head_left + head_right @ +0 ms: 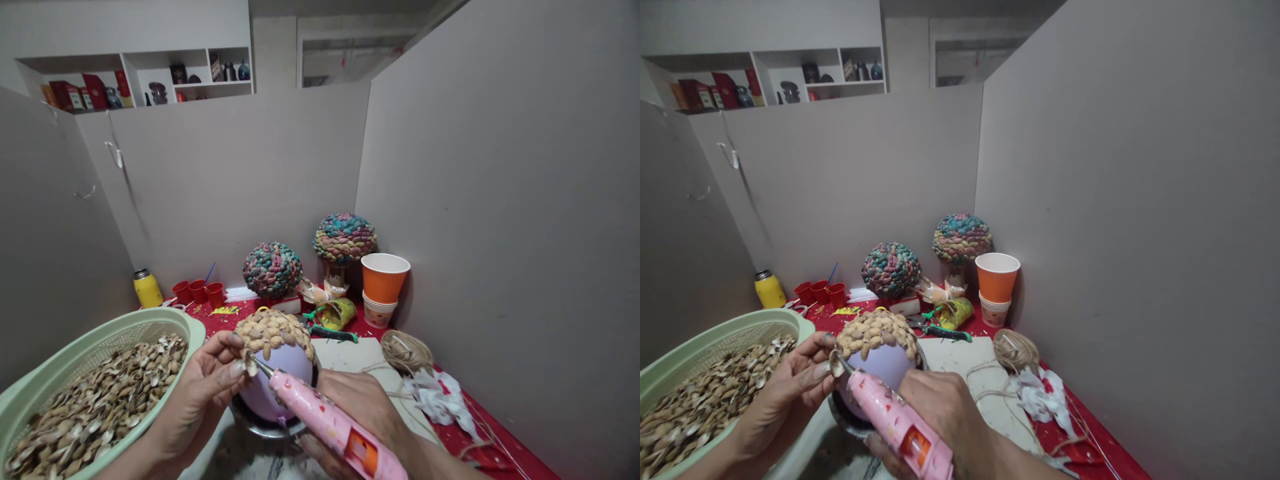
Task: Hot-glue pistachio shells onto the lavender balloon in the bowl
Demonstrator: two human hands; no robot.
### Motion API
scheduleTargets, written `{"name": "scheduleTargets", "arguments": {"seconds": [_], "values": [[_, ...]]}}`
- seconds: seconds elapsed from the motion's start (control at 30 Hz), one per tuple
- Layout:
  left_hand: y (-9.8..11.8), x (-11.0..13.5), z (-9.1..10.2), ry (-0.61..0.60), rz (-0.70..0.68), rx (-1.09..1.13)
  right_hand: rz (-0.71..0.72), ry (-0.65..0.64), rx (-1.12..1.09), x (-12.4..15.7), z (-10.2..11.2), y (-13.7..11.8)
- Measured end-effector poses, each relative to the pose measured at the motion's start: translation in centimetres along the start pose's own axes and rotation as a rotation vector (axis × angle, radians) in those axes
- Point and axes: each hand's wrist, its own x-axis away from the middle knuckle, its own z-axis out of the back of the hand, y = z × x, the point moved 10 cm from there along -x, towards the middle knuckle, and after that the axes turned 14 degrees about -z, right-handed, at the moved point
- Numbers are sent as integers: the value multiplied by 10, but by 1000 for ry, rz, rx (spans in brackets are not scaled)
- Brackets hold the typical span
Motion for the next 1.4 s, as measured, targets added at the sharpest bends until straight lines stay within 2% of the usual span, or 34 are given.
{"name": "scheduleTargets", "arguments": {"seconds": [0.33,0.77,1.13,1.4], "values": [[3,0,0,15,-10,-5,17,8,-38,-5,5,-5],[5,-1,4,31,-30,8,2,-74,-12,3,-7,2],[8,-2,3,31,-52,10,36,28,-44,0,0,-2],[9,-2,3,34,-61,2,19,-45,5,3,-7,1]]}}
